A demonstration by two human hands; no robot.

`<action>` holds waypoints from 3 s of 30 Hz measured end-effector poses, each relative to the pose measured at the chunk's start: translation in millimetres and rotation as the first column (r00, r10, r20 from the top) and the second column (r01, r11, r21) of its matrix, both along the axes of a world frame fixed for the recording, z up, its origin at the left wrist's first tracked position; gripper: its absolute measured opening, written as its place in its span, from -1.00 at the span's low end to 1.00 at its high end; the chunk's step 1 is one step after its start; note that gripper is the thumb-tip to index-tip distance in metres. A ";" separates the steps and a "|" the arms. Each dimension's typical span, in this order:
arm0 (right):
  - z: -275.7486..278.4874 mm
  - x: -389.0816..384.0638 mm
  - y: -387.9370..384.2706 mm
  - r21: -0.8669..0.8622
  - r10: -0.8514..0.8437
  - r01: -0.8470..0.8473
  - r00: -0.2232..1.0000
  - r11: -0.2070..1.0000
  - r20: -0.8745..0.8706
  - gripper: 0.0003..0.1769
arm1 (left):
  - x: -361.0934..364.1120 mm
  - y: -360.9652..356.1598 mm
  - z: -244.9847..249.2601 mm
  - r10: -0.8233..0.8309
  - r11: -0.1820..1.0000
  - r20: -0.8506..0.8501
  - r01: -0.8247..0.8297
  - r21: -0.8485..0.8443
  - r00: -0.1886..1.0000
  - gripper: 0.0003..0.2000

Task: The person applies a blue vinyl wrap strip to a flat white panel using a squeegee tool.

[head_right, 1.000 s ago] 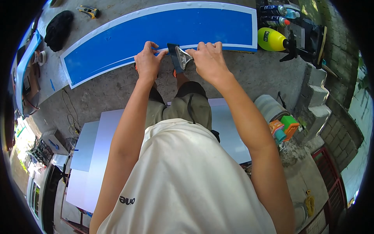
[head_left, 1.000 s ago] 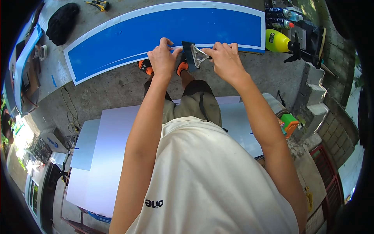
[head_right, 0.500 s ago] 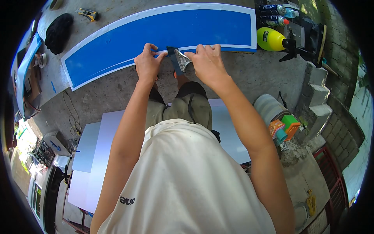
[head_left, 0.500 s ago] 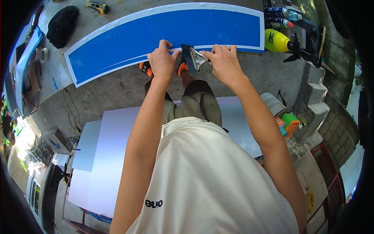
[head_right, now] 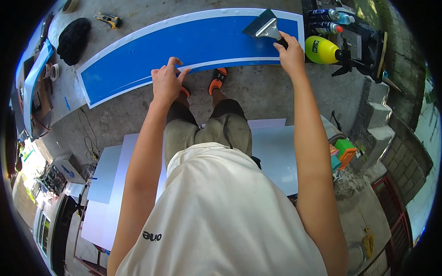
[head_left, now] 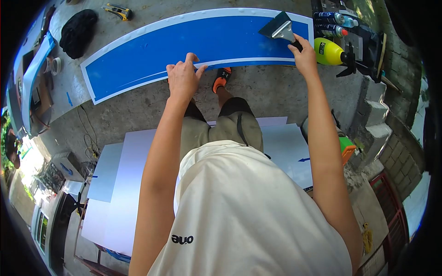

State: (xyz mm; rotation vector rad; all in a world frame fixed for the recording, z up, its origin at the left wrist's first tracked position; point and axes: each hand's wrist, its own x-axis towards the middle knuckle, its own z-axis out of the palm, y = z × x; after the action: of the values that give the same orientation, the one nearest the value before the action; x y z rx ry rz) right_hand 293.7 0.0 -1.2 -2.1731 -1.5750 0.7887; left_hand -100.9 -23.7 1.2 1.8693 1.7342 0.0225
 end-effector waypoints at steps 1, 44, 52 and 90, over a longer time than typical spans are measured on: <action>-11.8 -1.0 -0.5 -0.001 -0.001 0.001 1.000 1.000 -0.005 -0.51 | -6.5 0.4 1.2 -0.039 0.999 -0.016 0.039 0.003 0.999 -0.61; -1.7 -19.0 -0.3 0.052 -0.009 -0.025 0.818 0.998 0.575 -0.32 | -199.6 -4.7 -15.1 0.176 0.968 0.199 -0.205 0.141 0.964 -0.61; -17.5 23.0 15.6 -0.155 0.082 -0.035 0.948 0.987 0.308 -0.33 | -197.4 -5.3 -14.3 0.213 0.962 0.185 -0.238 0.131 0.960 -0.60; 78.8 -165.0 -21.6 -0.253 0.641 -0.589 0.701 0.767 0.311 -0.50 | -196.7 -6.1 -14.9 0.269 0.954 0.203 -0.289 0.078 0.941 -0.60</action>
State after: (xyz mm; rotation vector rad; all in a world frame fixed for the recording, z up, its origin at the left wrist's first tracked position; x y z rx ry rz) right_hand 128.7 -21.6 77.6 -1.9533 -2.6117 0.6755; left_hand -297.6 -29.7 -13.6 1.6171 1.8784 0.3998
